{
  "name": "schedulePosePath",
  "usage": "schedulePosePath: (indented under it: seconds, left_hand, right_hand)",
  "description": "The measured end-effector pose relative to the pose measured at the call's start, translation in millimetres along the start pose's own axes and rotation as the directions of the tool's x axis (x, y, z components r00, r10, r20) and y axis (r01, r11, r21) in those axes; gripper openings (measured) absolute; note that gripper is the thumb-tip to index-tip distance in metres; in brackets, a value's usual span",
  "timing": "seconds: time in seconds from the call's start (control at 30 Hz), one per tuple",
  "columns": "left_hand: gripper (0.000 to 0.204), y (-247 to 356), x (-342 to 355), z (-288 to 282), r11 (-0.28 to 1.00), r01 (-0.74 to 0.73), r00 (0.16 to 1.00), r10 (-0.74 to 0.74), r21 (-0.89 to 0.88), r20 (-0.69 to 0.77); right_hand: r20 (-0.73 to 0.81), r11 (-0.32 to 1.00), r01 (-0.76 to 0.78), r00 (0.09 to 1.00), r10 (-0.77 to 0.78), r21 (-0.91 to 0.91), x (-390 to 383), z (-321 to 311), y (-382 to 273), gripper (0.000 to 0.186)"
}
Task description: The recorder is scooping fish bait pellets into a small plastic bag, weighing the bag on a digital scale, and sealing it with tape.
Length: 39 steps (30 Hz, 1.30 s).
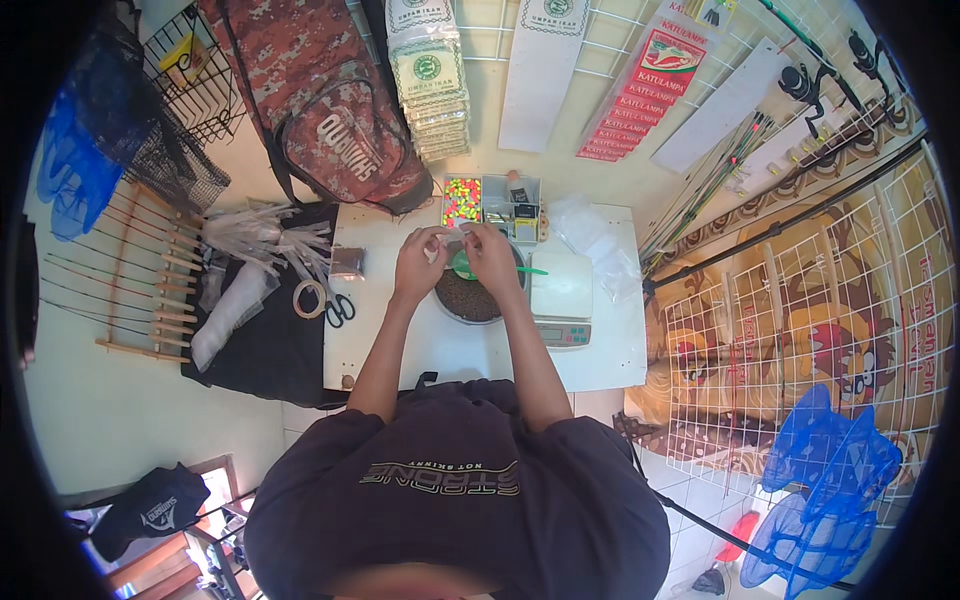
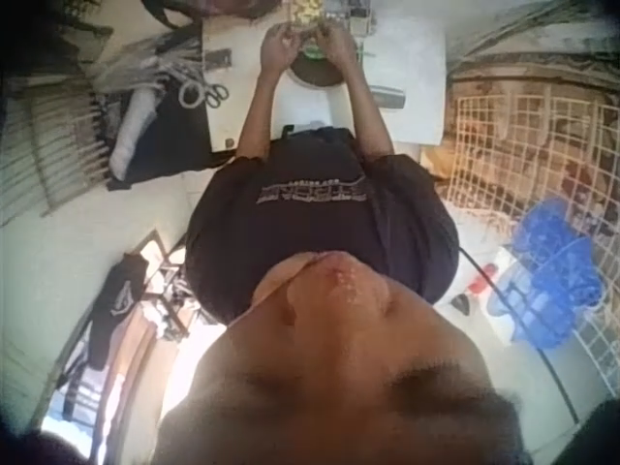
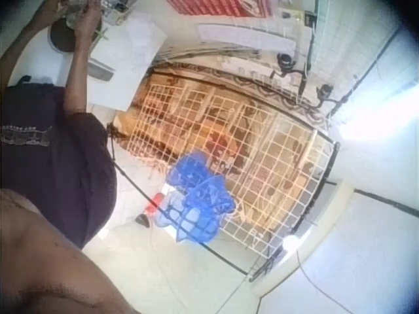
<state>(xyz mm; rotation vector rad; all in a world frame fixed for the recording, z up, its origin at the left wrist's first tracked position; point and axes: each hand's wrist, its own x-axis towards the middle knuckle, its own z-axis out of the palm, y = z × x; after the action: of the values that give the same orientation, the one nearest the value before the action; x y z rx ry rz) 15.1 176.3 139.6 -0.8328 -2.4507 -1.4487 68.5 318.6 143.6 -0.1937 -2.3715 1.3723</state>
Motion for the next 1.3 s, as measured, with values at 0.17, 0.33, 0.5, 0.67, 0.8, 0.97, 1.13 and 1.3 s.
schedulePosePath:
  seconds: [0.17,0.33,0.5,0.67,0.8,0.97,1.13,1.3]
  left_hand:
    - [0.02,-1.5,1.7,-2.1,0.998,0.043,0.999,-0.042,-0.047,0.029]
    - [0.03,-15.4,5.9,-6.4,0.973,0.067,0.992,-0.04,-0.219,0.123]
    - [0.042,-11.1,17.3,-9.5,0.994,-0.11,0.963,0.11,-0.016,0.246]
    - [0.02,-27.2,18.8,0.5,0.997,-0.053,0.961,0.068,-0.062,0.269]
    - [0.018,-30.2,17.5,1.4,0.993,-0.098,0.953,0.114,-0.067,0.283]
    - [0.015,-27.1,17.5,0.9,0.997,-0.078,0.958,0.081,-0.023,0.274]
    - [0.016,-30.9,14.6,6.8,0.994,-0.11,0.967,0.112,-0.021,0.227]
    - [0.014,-28.9,15.5,3.7,0.986,-0.169,0.956,0.161,0.012,0.244]
  right_hand:
    - [0.1,0.997,0.061,0.993,-0.056,-0.047,-2.2,-3.7,10.1,0.021]
    - [0.024,0.998,0.038,0.999,-0.039,0.051,-0.9,-3.1,12.3,0.024]
    - [0.056,0.991,0.053,0.997,-0.06,0.119,1.8,-9.8,9.5,0.02]
    - [0.101,0.994,0.042,0.994,-0.052,0.104,0.0,-12.2,-7.2,0.021]
    - [0.097,0.995,0.092,0.991,-0.096,0.045,-1.0,-13.6,0.4,0.022]
    - [0.088,0.995,0.093,0.992,-0.09,-0.041,-0.8,-14.3,5.6,0.014]
    - [0.092,0.992,0.103,0.99,-0.109,0.069,-4.3,-11.9,-1.2,0.017]
    - [0.138,0.964,0.245,0.964,-0.23,-0.106,1.6,-14.4,5.1,0.02]
